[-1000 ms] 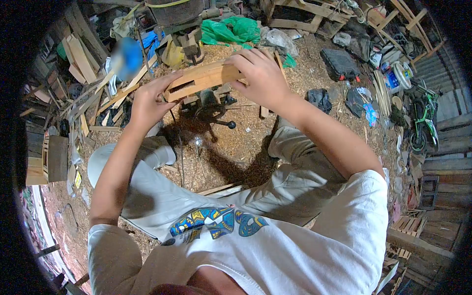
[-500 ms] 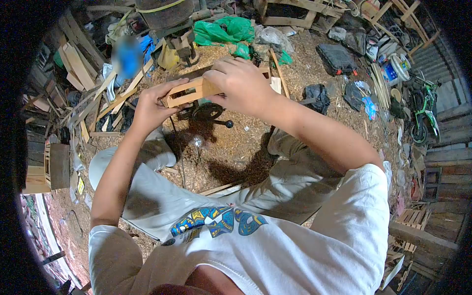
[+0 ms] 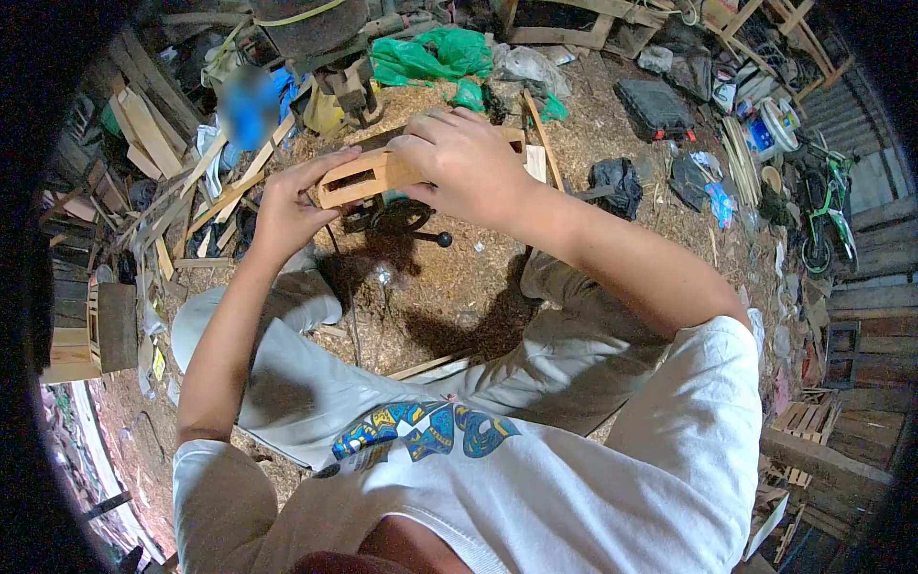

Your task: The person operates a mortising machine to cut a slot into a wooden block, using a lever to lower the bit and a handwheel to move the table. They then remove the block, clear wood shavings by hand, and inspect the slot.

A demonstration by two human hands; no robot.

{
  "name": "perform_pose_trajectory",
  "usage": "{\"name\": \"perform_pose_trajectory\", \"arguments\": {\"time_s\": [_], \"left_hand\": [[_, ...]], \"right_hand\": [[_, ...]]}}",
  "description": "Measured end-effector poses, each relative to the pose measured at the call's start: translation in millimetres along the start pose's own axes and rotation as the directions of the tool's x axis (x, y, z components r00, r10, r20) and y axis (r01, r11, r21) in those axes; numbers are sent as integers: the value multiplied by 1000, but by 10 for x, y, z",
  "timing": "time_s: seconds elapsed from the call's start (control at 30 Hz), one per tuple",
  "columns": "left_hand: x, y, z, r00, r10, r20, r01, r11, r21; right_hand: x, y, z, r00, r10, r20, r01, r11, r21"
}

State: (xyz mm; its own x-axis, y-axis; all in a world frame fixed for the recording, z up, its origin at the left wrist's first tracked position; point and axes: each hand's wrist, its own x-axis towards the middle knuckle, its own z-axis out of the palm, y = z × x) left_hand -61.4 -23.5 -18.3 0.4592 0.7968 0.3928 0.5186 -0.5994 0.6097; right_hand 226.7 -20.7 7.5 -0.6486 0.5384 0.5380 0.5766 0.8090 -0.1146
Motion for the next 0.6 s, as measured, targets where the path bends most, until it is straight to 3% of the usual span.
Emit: {"name": "perform_pose_trajectory", "arguments": {"time_s": [0.37,0.47,0.6], "left_hand": [[65,-53,-29,1000,-12,-16,13,999,35],[107,-57,-5,992,-127,19,127,992,-4],[128,-208,41,992,-124,4,122,976,179]], "right_hand": [[57,108,84,999,-13,-31,12,1000,-20],[65,191,153,1000,-2,-22,1,1000,-25],[18,374,278,999,32,39,-30,997,-70]]}}
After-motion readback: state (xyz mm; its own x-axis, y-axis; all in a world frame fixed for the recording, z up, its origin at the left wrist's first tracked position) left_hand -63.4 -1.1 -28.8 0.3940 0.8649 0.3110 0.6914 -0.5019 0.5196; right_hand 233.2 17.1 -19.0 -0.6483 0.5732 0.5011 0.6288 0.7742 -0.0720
